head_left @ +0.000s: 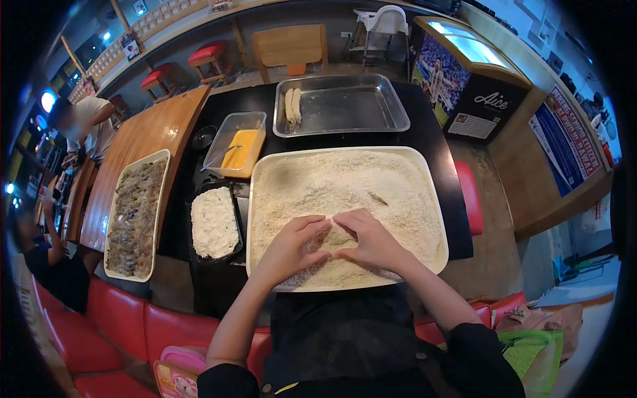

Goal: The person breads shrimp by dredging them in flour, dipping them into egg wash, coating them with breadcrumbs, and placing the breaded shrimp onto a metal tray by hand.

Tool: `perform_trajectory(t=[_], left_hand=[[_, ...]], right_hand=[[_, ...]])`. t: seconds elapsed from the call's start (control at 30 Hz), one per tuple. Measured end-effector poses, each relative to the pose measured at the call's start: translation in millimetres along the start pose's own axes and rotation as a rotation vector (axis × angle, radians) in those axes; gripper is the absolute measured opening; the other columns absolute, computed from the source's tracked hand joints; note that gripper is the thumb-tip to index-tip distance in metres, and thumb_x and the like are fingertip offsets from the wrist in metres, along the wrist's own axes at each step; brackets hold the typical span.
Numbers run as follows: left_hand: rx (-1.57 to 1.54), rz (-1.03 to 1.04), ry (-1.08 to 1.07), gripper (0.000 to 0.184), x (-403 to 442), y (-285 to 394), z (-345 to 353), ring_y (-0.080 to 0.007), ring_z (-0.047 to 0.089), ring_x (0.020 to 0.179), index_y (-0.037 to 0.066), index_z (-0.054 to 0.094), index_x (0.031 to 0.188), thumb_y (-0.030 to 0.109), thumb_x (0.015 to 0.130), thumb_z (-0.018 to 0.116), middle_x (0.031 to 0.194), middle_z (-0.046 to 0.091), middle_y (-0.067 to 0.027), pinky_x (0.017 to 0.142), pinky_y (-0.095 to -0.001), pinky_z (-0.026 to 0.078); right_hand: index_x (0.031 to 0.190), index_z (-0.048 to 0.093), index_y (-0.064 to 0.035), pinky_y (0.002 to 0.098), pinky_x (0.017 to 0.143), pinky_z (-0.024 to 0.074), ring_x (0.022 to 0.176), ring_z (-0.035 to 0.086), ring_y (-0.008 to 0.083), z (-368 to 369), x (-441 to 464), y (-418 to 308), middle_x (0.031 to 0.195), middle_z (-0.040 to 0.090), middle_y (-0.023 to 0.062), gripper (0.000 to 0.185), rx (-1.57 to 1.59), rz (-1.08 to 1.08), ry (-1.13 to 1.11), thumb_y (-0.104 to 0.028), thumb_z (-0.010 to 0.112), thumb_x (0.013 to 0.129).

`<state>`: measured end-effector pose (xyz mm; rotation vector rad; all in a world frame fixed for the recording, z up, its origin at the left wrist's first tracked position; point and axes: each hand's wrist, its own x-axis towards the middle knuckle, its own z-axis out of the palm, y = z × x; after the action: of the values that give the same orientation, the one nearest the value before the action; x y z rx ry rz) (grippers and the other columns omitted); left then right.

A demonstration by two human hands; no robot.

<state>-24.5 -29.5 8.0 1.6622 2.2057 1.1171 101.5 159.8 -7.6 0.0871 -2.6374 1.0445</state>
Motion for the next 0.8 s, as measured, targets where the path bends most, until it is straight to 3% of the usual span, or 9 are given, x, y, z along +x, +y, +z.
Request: perform_trajectory(t=[0.13,0.17,0.37,0.53,0.67,0.8], left_hand=[[-0.151,-0.244,-0.069,0.042,6,-11,4,-0.0276,0.067,0.099,0.006,0.070,0.116,0.009,0.075,0.080,0.111,0.068,-0.0130,0.087,-0.0337,0.053],[-0.106,-0.105,0.026,0.030,6,-19,10,-0.0265,0.069,0.089,0.005,0.074,0.106,0.008,0.076,0.079,0.102,0.071,-0.0122,0.080,-0.0328,0.056],[-0.049,-0.054,0.037,0.027,2,-32,17,-0.0232,0.069,0.090,0.005,0.075,0.104,0.006,0.077,0.078,0.102,0.072,-0.0117,0.078,-0.0308,0.055],[-0.192,-0.195,0.039,0.026,7,-12,4,-0.0214,0.069,0.087,0.004,0.075,0.102,0.004,0.076,0.078,0.097,0.073,-0.0112,0.077,-0.0304,0.056],[-0.205,-0.254,-0.007,0.025,3,-21,-3,-0.0213,0.070,0.086,0.003,0.074,0.101,0.002,0.076,0.077,0.097,0.073,-0.0114,0.077,-0.0302,0.056],[-0.163,-0.135,0.028,0.025,-5,-41,6,-0.0221,0.070,0.086,0.003,0.075,0.100,0.002,0.076,0.077,0.098,0.073,-0.0117,0.078,-0.0300,0.056]], right_hand=[[0.109,0.063,-0.0004,0.0385,0.092,0.0475,0.103,0.057,0.0314,7,7,-3,0.105,0.062,0.0149,0.043,0.002,0.084,-0.019,-0.016,0.079,0.072],[0.107,0.064,-0.0005,0.0385,0.090,0.0478,0.102,0.057,0.0313,10,6,-1,0.102,0.063,0.0142,0.040,0.006,0.072,0.000,-0.015,0.078,0.072],[0.100,0.065,-0.0013,0.0384,0.085,0.0490,0.096,0.058,0.0308,19,2,4,0.094,0.063,0.0126,0.030,0.007,0.042,0.032,-0.012,0.076,0.074],[0.098,0.065,-0.0016,0.0395,0.083,0.0491,0.096,0.057,0.0312,26,8,-8,0.091,0.062,0.0125,0.027,0.022,-0.017,0.194,-0.011,0.075,0.075],[0.097,0.067,-0.0018,0.0367,0.080,0.0501,0.091,0.060,0.0276,32,14,-10,0.089,0.064,0.0103,0.025,-0.013,-0.018,0.124,-0.008,0.076,0.075],[0.092,0.068,-0.0020,0.0373,0.080,0.0501,0.091,0.059,0.0283,40,17,-3,0.090,0.064,0.0107,0.020,-0.030,-0.025,0.096,-0.007,0.076,0.075]])
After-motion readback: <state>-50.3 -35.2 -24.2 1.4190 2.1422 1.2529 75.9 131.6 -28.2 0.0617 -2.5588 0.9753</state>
